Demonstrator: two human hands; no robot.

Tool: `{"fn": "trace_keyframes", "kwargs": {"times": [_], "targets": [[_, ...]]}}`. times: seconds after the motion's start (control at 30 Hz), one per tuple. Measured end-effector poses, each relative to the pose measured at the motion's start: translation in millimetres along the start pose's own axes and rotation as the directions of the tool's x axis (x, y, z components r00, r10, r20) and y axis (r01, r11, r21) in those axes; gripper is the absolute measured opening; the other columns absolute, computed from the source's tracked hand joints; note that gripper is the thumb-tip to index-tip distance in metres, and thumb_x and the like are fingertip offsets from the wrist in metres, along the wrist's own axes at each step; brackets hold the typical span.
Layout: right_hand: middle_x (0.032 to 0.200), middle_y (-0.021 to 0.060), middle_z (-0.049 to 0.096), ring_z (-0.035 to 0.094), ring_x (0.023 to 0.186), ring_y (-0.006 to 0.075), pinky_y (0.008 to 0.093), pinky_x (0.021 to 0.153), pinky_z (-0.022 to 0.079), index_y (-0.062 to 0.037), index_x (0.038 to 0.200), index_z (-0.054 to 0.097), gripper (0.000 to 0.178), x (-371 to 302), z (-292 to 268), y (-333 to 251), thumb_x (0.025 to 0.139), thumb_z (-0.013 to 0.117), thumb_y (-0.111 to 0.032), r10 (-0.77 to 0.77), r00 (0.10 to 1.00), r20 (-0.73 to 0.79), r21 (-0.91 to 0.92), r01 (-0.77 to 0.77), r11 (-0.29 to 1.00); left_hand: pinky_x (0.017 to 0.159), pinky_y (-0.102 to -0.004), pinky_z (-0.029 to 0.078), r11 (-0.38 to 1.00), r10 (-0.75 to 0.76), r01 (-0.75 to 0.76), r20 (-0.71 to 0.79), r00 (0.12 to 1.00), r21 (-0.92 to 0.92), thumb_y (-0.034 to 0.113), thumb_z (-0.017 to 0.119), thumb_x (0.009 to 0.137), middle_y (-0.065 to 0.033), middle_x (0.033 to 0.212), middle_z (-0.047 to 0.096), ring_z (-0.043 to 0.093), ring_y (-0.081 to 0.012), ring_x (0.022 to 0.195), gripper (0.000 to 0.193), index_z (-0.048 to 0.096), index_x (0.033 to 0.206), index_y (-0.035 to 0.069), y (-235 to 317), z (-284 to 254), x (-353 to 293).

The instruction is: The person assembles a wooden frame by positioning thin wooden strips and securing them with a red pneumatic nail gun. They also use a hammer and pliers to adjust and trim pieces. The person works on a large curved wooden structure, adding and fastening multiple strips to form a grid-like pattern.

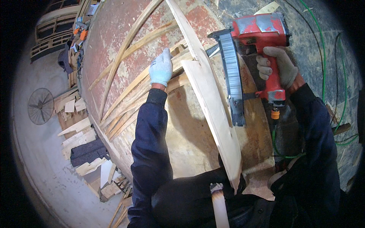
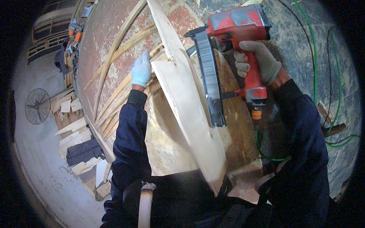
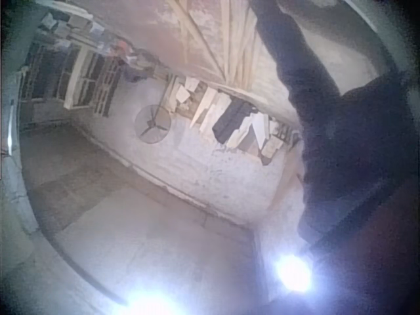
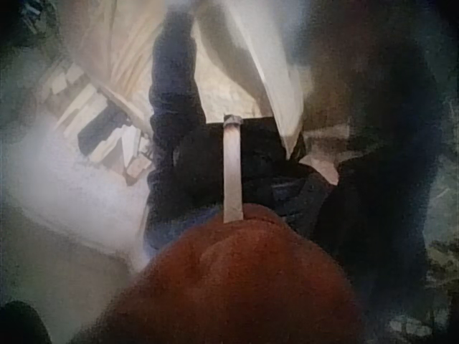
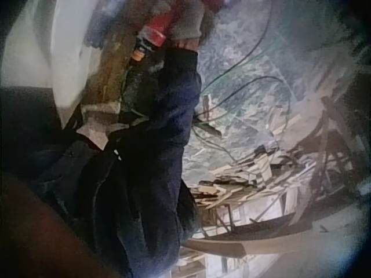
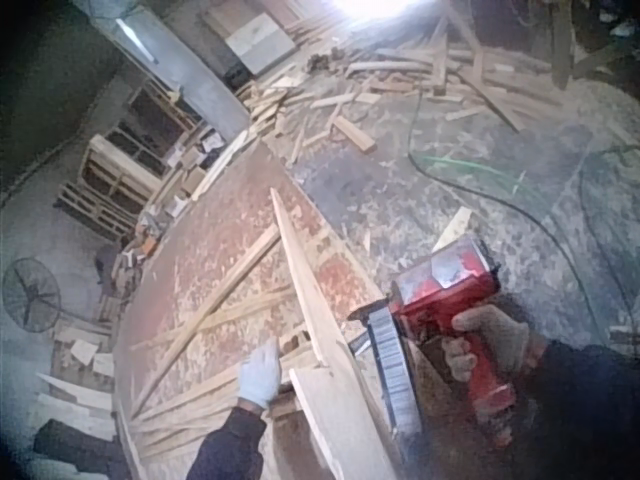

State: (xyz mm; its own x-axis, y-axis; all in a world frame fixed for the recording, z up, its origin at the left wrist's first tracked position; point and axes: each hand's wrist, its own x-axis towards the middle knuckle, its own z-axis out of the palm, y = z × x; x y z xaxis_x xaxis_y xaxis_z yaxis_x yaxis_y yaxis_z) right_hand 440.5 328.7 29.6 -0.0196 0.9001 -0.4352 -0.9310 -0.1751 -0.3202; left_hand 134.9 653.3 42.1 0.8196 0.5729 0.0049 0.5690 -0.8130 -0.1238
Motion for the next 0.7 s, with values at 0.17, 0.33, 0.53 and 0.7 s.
{"fn": "trace_keyframes", "kwargs": {"times": [0.17, 0.33, 0.53, 0.7], "targets": [[0.069, -0.0038, 0.051, 0.049, 0.053, 0.0118, 0.031, 0.053, 0.043, -0.0113, 0.112, 0.057, 0.026, -4, -20, -7, 0.096, 0.066, -0.03, -0.054, 0.985, -0.163, -0.134, 0.033, 0.991, 0.069, -0.0479, 0.057, 0.992, 0.086, -0.073, -0.119, 0.989, 0.106, 0.018, 0.051, 0.099, -0.0139, 0.092, 0.073, 0.071, -0.0352, 0.079, 0.028, 0.062, 0.123, 0.011, 2, -1, -2], [0.077, -0.0017, 0.059, 0.057, 0.064, 0.0126, 0.0295, 0.06, 0.049, -0.013, 0.112, 0.061, 0.027, 1, -51, 3, 0.097, 0.069, -0.033, -0.071, 0.96, -0.27, -0.166, 0.027, 0.986, 0.064, -0.0468, 0.058, 0.992, 0.075, -0.056, -0.179, 0.981, 0.111, 0.018, 0.054, 0.096, -0.0131, 0.097, 0.07, 0.069, -0.033, 0.074, 0.024, 0.065, 0.116, 0.01, 8, -4, -6], [0.108, 0.0092, 0.073, 0.069, 0.096, 0.0266, 0.0374, 0.089, 0.054, -0.0038, 0.123, 0.066, 0.039, 3, -59, -10, 0.097, 0.069, -0.034, -0.3, 0.862, -0.409, -0.726, -0.109, 0.679, 0.075, -0.0466, 0.055, 0.811, -0.388, 0.158, -0.316, 0.866, -0.563, 0.018, 0.058, 0.099, -0.0142, 0.097, 0.07, 0.068, -0.0388, 0.084, 0.015, 0.068, 0.1, 0.007, 26, -31, -16], [0.123, 0.0202, 0.068, 0.066, 0.115, 0.0284, 0.0349, 0.1, 0.049, 0.0041, 0.129, 0.063, 0.042, -8, 23, -1, 0.099, 0.064, -0.026, -0.635, 0.753, -0.171, -0.982, -0.081, 0.169, 0.085, -0.0453, 0.051, 0.587, -0.738, 0.137, -0.458, 0.496, -0.798, 0.012, 0.059, 0.1, -0.0194, 0.1, 0.066, 0.065, -0.0362, 0.093, 0.013, 0.065, 0.102, 0.001, 31, -31, -86]]}}
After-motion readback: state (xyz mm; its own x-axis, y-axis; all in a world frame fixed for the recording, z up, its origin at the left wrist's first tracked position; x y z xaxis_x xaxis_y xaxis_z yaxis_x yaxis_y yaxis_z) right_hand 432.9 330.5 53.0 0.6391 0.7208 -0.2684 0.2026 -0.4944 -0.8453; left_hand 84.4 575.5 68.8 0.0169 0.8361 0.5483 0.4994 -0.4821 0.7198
